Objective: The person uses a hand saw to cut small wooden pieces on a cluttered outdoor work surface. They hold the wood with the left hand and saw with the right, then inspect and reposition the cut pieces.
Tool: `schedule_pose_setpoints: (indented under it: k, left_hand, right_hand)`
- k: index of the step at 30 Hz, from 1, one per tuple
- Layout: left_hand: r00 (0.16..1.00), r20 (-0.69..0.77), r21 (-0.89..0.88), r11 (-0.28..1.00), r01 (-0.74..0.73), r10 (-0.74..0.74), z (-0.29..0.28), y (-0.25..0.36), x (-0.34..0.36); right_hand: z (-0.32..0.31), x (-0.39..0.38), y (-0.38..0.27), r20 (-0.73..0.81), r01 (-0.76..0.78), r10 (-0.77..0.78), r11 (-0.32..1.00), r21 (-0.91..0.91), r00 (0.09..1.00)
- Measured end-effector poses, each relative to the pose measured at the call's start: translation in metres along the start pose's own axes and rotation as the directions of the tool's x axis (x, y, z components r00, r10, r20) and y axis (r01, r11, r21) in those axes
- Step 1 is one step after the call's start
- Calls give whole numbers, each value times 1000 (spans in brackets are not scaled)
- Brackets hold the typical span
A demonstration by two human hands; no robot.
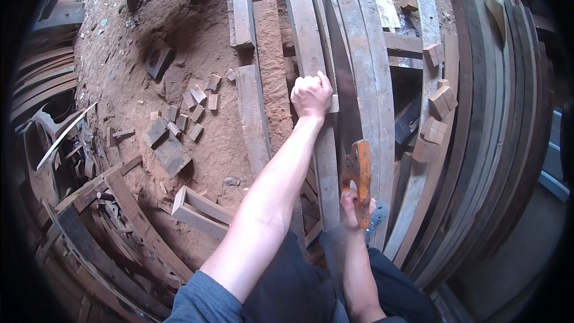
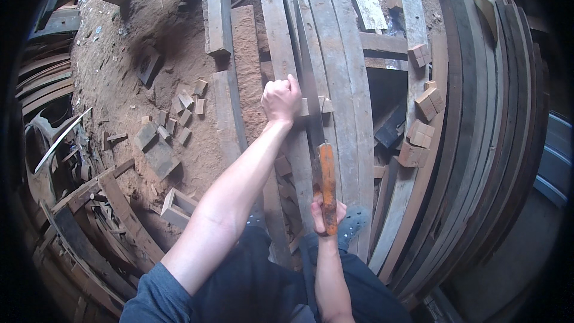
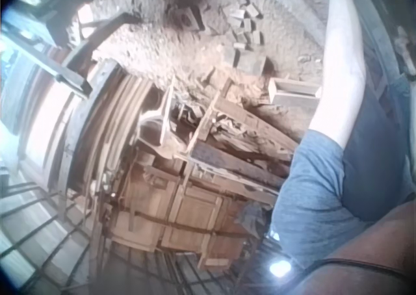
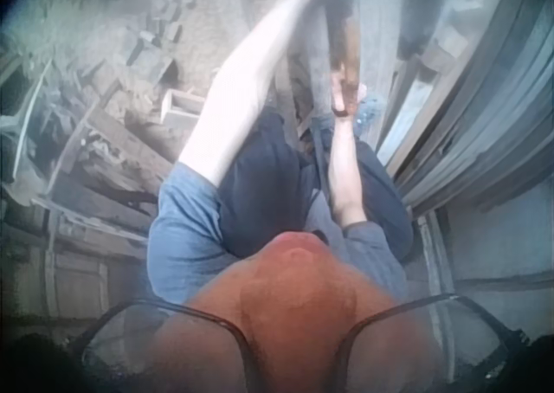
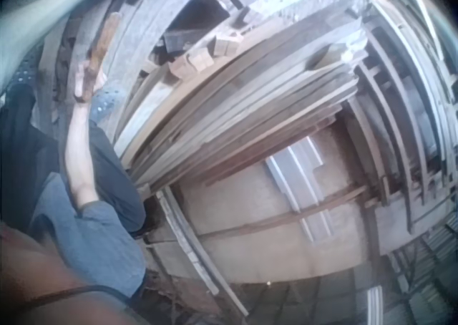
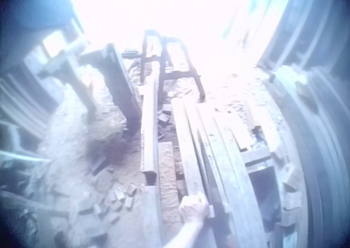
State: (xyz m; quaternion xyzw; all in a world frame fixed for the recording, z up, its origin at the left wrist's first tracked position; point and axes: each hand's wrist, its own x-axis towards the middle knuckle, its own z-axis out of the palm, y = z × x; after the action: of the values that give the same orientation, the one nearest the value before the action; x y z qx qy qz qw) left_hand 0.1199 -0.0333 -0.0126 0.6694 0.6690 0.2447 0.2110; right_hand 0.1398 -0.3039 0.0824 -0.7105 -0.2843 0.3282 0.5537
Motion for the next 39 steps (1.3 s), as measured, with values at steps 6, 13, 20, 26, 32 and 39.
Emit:
schedule_pose_setpoints:
  k: [6,13,20,26,32,39]
  left_hand:
    - [999,-39,6,1000,-28,28,-1,1,0]
    - [999,-39,-6,999,-33,32,1,-1,0]
    - [993,-51,43,994,-101,103,1,-1,0]
    - [993,-84,21,996,-81,83,3,-2,-2]
    - [967,-87,101,968,-231,240,-3,0,-2]
    - [971,-67,127,967,-221,231,-4,0,-5]
  right_hand:
    - [-21,11,-38,52,14,-11,998,-55,999]
    - [-11,11,-56,15,-38,42,978,-203,999]
    - [3,35,-86,84,-42,71,951,-305,994]
    - [16,50,-112,57,-104,129,942,-319,990]
    - [19,53,-122,43,-184,204,942,-281,978]
    - [27,63,-125,56,-191,215,941,-279,975]
